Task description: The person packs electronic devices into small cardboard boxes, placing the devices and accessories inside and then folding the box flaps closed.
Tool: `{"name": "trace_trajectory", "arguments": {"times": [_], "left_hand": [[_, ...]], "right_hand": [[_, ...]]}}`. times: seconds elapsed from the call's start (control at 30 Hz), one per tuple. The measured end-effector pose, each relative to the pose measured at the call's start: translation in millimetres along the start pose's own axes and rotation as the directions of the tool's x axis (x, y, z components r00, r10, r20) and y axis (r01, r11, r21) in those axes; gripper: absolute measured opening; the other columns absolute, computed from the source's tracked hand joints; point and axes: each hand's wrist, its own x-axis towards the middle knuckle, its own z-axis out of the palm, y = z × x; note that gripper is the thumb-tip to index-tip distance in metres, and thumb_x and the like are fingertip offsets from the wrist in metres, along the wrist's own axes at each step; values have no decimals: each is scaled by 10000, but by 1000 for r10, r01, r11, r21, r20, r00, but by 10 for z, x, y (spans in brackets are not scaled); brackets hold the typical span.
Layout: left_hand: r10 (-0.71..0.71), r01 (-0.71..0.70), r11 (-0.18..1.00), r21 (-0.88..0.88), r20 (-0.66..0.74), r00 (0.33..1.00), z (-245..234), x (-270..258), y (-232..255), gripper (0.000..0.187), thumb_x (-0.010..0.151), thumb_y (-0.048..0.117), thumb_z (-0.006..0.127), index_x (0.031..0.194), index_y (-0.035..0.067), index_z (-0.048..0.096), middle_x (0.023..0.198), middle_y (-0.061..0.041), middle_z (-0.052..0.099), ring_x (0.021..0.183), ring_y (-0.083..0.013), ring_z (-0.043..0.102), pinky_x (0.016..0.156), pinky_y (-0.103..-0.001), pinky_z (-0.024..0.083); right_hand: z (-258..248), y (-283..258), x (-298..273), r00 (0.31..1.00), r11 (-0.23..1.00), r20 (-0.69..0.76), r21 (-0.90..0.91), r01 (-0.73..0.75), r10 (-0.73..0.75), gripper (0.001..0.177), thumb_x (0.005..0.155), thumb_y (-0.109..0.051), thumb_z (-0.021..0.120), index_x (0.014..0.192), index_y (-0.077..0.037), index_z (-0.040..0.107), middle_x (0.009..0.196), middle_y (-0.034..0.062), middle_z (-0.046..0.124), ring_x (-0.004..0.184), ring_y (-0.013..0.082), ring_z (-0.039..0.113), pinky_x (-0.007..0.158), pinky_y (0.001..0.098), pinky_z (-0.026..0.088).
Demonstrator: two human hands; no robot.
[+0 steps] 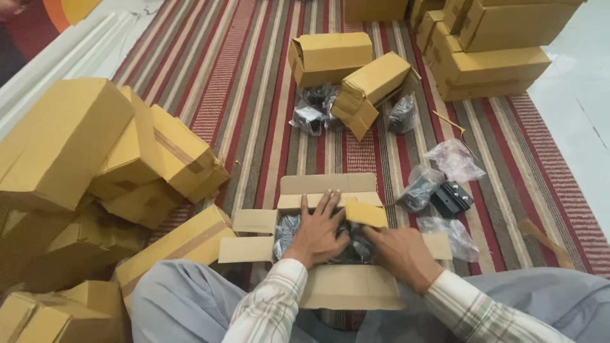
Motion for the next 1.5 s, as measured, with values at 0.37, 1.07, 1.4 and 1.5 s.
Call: {"name": "trace_trajectory", "arguments": {"times": [0.37, 1.07, 1.4, 1.5], "left_hand": [[-18, 14, 985, -173, -19, 1000, -151, -85, 71, 819, 1067, 743, 204, 1764, 320, 283, 1788, -130, 347, 1713, -327, 186, 1320, -755, -54], [-576, 560, 816, 144, 286, 766, -571, -888, -1647, 855, 931, 844, 491, 1356, 141, 726, 1452, -121, 676, 1490, -354, 530, 1134, -573, 550], [-510, 646, 762, -49, 570, 645, -823, -638, -1457, 1074, 1032, 925, 254, 1666, 70, 392, 1492, -340, 625, 1456, -496, 600, 1197, -635, 500], [-472, 635, 772, -20, 651, 595, -1082, -534, -1365, 1371, 829, 1070, 338, 1709, 18, 343, 1671, -339, 489, 1597, -493, 432, 1328, -608, 357]], "right_hand": [[-414, 158, -35, 994, 976, -29, 192, -98, 106, 485, 979, -496, 713, 1376, -279, 540, 1242, 53, 731, 982, 445, 809, 856, 602, 663], [-1281, 442, -108, 863, 415, 375, 764, -494, 338, 923, 946, -585, 728, 1631, -34, 445, 1263, 396, 745, 920, 475, 794, 727, 499, 680], [-377, 167, 254, 992, 818, 123, 565, -105, 43, 639, 1000, -491, 760, 1567, -407, 478, 1149, 30, 670, 1090, 343, 754, 952, 499, 620], [-329, 159, 257, 992, 823, 111, 557, -110, 57, 625, 1002, -496, 772, 1554, -414, 491, 1140, 18, 659, 1074, 340, 744, 939, 484, 600]]}}
